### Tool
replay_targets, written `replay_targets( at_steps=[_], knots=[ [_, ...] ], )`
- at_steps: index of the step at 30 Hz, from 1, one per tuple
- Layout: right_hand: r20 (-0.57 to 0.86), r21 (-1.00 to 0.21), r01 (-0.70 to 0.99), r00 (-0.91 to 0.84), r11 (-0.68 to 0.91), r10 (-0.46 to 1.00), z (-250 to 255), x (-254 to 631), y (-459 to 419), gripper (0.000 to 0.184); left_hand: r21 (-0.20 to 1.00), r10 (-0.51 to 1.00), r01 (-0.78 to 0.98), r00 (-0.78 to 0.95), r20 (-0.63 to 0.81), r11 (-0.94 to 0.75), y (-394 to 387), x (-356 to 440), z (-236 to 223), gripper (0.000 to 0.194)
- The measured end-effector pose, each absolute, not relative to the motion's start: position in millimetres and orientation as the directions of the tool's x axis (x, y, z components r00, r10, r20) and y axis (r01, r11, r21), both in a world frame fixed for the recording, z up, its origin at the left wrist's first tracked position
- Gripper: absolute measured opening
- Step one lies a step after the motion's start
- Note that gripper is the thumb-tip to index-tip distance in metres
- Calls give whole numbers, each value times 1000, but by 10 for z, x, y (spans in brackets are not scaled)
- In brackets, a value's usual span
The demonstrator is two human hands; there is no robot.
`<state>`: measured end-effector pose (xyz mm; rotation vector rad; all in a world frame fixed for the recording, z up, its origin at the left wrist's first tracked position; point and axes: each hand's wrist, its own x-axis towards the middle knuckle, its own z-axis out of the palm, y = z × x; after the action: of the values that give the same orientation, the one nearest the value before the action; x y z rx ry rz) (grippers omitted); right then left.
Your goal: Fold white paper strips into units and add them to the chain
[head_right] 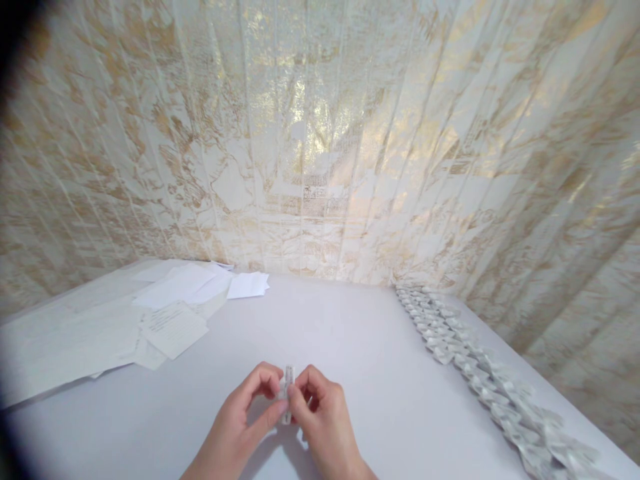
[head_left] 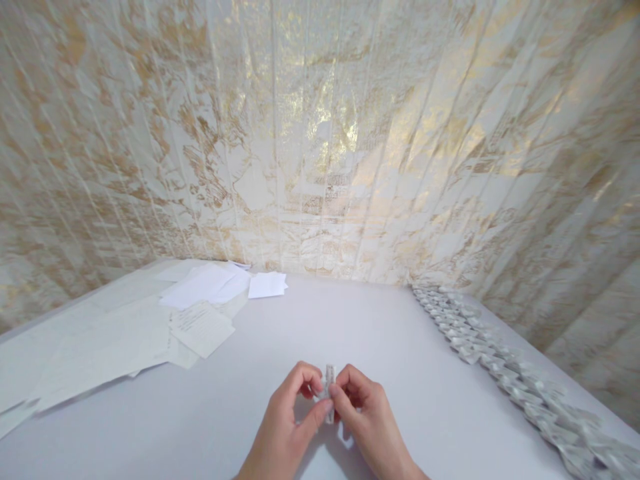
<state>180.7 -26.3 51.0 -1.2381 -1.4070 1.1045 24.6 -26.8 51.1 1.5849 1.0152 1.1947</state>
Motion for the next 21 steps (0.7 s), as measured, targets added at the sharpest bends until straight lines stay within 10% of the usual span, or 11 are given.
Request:
replay_targets(
  at_steps=[21],
  knots=[
    [56,-998,-39,-135,51,989,504,1807,-231,48,980,936,45,308,169,-192,-251,257,598,13]
  ],
)
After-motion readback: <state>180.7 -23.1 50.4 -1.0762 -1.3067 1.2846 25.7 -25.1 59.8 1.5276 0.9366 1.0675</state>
